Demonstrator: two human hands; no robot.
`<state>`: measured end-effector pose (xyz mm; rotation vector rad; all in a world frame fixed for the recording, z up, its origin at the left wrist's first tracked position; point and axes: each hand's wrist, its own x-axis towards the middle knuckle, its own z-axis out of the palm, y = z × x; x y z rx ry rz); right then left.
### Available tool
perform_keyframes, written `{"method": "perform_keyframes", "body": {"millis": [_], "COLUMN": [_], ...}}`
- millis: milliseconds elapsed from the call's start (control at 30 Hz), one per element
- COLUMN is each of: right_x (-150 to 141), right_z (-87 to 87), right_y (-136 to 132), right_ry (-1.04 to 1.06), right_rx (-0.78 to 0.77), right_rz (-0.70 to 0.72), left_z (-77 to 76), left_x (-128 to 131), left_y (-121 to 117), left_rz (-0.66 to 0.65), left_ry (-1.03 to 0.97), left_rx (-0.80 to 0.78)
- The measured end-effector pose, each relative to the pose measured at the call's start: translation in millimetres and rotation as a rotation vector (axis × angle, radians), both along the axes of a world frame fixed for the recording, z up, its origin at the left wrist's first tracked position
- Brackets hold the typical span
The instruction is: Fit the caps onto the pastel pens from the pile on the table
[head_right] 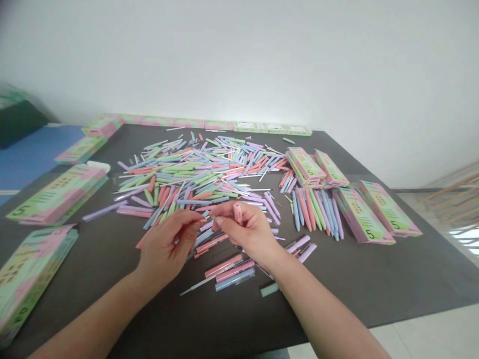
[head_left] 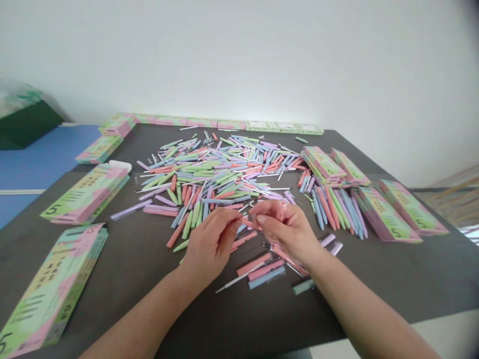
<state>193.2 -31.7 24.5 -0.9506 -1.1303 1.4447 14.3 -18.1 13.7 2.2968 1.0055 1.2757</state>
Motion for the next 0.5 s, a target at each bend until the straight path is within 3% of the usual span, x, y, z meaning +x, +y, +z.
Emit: {"method": "perform_keyframes", "body": {"millis": [167, 333, 500], "right_x": [2, 4, 5], "right_z": [-12.1, -11.5, -9.0], "right_y": [-5, -11, -13], "right_ry": [-0.040, -0.193, -0.274], "right_rx": [0.067, 0.201, 0.217], "right_rz": [-0.019, -0.082, -0.112], "left_z": [0.3, 0.5, -0.4], "left_x": [0, -1, -1], "left_y": [-1, -3, -4], "left_rz": [-0.018, -0.060, -0.066], "left_ry": [0.008, 0.024, 0.043], "left_rx": [0.062, 0.057, 0.066]}}
